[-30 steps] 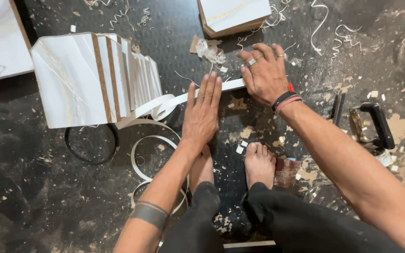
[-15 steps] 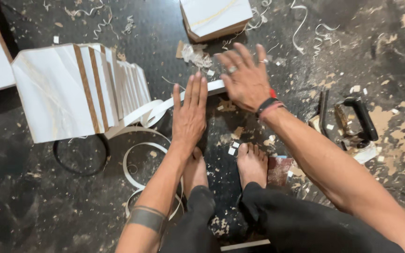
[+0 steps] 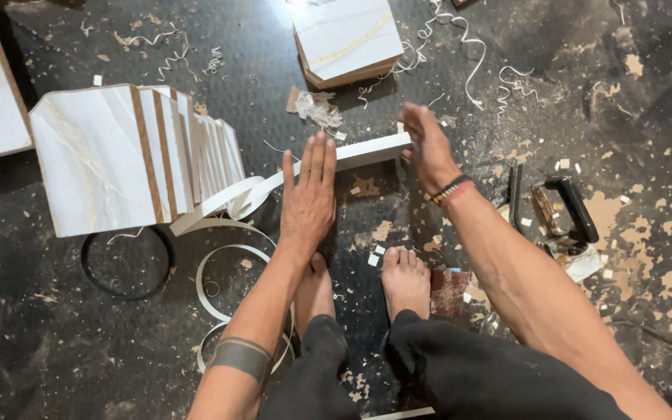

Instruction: The person applies white edge banding tape to the edges of small wood panels at a workbench. They press the tape along a panel edge, run a hand-held edge banding tool over it to trim and secure it, then set the finished panel on a stack and repeat the process on the next panel.

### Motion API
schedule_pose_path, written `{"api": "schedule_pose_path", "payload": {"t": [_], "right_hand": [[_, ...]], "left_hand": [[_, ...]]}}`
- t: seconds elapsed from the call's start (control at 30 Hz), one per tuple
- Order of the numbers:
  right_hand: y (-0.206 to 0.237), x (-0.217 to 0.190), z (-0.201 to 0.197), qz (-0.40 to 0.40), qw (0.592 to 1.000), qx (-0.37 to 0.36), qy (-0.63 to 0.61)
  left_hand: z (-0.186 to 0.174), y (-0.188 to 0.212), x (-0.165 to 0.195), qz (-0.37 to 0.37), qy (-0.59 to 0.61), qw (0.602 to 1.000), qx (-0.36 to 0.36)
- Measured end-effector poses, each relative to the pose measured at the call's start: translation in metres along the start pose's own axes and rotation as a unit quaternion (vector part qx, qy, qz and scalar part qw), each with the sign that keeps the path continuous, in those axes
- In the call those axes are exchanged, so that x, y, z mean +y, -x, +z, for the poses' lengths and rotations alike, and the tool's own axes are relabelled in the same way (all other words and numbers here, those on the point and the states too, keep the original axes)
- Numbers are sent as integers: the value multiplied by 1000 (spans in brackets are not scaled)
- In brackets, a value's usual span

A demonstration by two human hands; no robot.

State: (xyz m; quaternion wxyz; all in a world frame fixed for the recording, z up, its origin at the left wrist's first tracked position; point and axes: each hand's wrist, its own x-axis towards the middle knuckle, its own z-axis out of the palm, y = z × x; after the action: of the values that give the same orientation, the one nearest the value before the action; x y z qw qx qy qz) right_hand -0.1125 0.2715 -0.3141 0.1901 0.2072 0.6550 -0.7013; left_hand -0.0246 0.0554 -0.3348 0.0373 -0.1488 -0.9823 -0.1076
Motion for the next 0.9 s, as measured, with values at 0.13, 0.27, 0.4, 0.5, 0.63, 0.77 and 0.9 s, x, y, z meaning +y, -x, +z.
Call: {"api": "schedule_pose_path", "payload": {"t": [0.13,0.27,0.4,0.5,0.63,0.77,0.9], "right_hand": [[9,10,-22,-5,999,12,-46],[10,13,-35,-21,1000,-19,7],[10,2,-36,-30,995,-13,96],[17,-8,-30,-106,891,112,428],[31,-4,-16,-341,694,139,618],[22,-4,-15,-203,816,196,504],[11,-9,-12,-250,835,203,447]], "left_hand": [[-1,-4,-2,2,-37,999,-15],[1,-3,-1,2,-29,1000,-6],[2,3,-1,6,-17,1000,-4],[4,6,0,5,-25,1000,-1],[8,7,0,4,-43,999,-8],[12,11,0,7,-64,998,-20],[15,15,-1,4,-73,997,-25]]}}
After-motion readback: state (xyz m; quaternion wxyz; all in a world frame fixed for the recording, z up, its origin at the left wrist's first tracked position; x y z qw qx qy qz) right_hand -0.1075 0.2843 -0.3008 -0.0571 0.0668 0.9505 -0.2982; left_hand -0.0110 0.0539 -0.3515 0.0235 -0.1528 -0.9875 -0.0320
